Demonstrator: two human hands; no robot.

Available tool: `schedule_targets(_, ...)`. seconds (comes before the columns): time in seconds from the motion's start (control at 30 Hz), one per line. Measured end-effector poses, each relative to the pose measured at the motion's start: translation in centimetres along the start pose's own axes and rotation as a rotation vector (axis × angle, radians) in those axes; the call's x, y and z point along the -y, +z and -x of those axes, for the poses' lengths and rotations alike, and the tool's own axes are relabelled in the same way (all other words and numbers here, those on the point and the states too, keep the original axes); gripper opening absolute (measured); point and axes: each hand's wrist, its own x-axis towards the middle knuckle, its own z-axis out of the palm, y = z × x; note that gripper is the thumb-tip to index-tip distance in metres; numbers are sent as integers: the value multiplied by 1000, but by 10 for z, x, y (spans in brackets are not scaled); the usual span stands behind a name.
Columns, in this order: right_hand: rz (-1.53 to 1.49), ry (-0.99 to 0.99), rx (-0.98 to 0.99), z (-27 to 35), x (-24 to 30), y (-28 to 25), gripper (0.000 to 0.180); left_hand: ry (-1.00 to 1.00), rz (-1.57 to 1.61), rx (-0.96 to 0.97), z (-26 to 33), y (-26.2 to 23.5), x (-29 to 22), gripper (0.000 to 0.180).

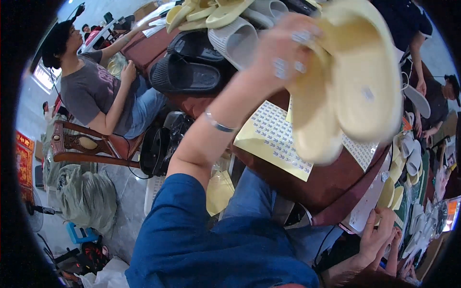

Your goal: Applying size labels to the inside of slippers in a shoe manufacturing facility.

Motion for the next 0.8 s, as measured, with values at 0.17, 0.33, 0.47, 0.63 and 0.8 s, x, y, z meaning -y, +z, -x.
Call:
schedule_targets(0.17,-89,-103,-13,-20,20,8,19,-120,-563,-157,31,-98,96,29)
schedule_targets(0.33,-265,-395,78,-65,74,30,36,-239,-657,-69,58,-158,24,25)
schedule_targets(0.47,-113,-360,-134,-87,72,32,64,-413,-746,39,63,-207,55,24)
schedule_targets(0.63,-38,-344,-41,-104,63,45,61,-485,-1234,231,28,-310,147,35)
schedule_targets(0.8,42,-289,-8,-97,46,54,55,-680,-1273,353,50,-318,180,38)
